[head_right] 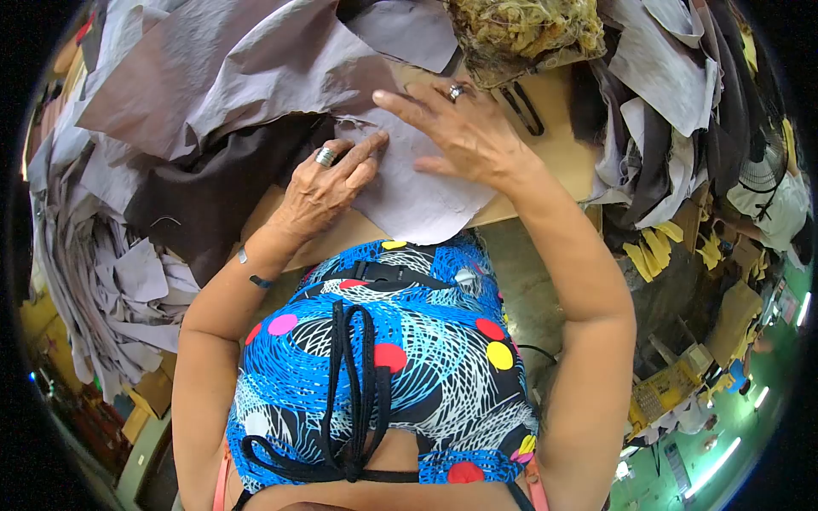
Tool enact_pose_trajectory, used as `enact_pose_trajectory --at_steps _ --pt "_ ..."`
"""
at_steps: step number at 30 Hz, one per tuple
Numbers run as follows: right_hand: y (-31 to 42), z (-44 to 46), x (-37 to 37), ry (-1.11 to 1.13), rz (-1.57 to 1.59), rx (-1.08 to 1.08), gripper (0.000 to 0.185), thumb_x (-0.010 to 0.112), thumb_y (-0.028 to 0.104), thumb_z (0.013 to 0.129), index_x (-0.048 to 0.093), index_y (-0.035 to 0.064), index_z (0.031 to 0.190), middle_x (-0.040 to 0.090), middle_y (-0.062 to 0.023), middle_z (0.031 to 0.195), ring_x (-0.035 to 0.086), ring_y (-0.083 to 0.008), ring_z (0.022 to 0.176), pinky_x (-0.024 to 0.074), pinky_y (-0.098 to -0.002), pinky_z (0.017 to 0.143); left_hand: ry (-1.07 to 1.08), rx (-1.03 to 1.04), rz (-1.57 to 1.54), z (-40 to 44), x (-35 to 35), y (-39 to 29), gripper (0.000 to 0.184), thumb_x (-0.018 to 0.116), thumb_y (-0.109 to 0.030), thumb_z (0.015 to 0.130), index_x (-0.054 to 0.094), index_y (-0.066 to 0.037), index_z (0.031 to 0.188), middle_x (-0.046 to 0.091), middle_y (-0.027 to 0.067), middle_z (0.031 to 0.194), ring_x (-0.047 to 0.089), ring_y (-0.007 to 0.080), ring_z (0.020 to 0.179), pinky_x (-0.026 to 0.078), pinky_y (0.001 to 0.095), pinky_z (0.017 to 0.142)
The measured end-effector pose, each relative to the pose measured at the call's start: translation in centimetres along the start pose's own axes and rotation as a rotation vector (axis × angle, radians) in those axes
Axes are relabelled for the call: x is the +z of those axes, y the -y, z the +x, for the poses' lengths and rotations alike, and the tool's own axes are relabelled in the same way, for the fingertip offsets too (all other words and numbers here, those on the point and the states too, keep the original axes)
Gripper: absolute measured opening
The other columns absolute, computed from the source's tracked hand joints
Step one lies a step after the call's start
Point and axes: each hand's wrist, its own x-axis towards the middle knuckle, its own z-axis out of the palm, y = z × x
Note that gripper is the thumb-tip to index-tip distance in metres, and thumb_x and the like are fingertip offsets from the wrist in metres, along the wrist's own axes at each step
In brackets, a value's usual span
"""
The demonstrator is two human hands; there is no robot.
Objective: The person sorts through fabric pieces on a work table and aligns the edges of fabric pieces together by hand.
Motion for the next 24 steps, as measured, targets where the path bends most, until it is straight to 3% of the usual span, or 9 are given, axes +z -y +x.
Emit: enact_pose_trajectory --at_steps 8,11,14,17,20,24 --pt "-0.3 -3.5 -2.0 0.163 -0.045 0.02 0.097 0.079 0.028 0.061 0.028 0.0241 0.143 0.046 -0.0095 0.129 0.052 -0.027 0.11 0.0404 -0.0438 0.093 -0.018 -0.013 -0.099 0.1 -0.2 0.0 0.018 0.054 -0.01 0.073 0.056 -0.007 0.091 0.056 0.0047 0.122 0.057 0.0203 0.098 0.05 0.0291 0.078" --pt "0.0 -0.7 0.1 -0.043 0.269 0.219 0.09 0.075 0.02 0.066 0.028 0.0213 0.142 0.049 -0.0135 0.126 0.056 -0.0307 0.103 0.0434 -0.044 0.088 -0.06 -0.047 -0.231 -0.2 -0.5 0.7 0.023 0.055 -0.005 0.071 0.057 -0.005 0.094 0.057 0.0075 0.115 0.057 0.0235 0.099 0.051 0.0326 0.08" --pt "0.3 3.1 2.1 -0.266 0.341 0.283 0.082 0.069 0.011 0.071 0.029 0.0191 0.142 0.057 -0.0167 0.115 0.059 -0.0352 0.093 0.0455 -0.0442 0.082 -0.087 -0.083 -0.242 -0.4 -0.8 1.2 0.03 0.056 -0.001 0.069 0.057 -0.003 0.099 0.057 0.0094 0.108 0.058 0.0257 0.098 0.051 0.0344 0.08" --pt "-0.3 5.2 4.3 -0.343 0.351 0.228 0.076 0.062 0.003 0.073 0.03 0.0186 0.141 0.063 -0.0169 0.1 0.06 -0.0359 0.084 0.0453 -0.0444 0.079 -0.122 -0.076 -0.204 -0.5 -0.2 1.3 0.034 0.056 -0.002 0.069 0.057 -0.003 0.103 0.057 0.0093 0.107 0.06 0.0254 0.096 0.052 0.0335 0.079" --pt "0.1 5.4 3.7 -0.25 0.406 0.283 0.074 0.058 -0.002 0.075 0.032 0.0192 0.141 0.054 -0.0173 0.125 0.059 -0.0383 0.092 0.0441 -0.0419 0.088 -0.115 -0.068 -0.155 -0.7 -0.1 1.2 0.034 0.056 -0.004 0.07 0.058 -0.003 0.104 0.057 0.0088 0.108 0.06 0.0237 0.095 0.052 0.0322 0.078" --pt "0.0 5.5 4.0 -0.355 0.472 0.236 0.073 0.055 -0.003 0.076 0.033 0.0205 0.141 0.054 -0.0159 0.125 0.059 -0.0381 0.093 0.0464 -0.0409 0.084 -0.072 -0.052 -0.124 -0.6 -0.4 1.3 0.034 0.055 -0.007 0.071 0.058 -0.004 0.104 0.056 0.0073 0.108 0.06 0.0211 0.095 0.052 0.0304 0.077"
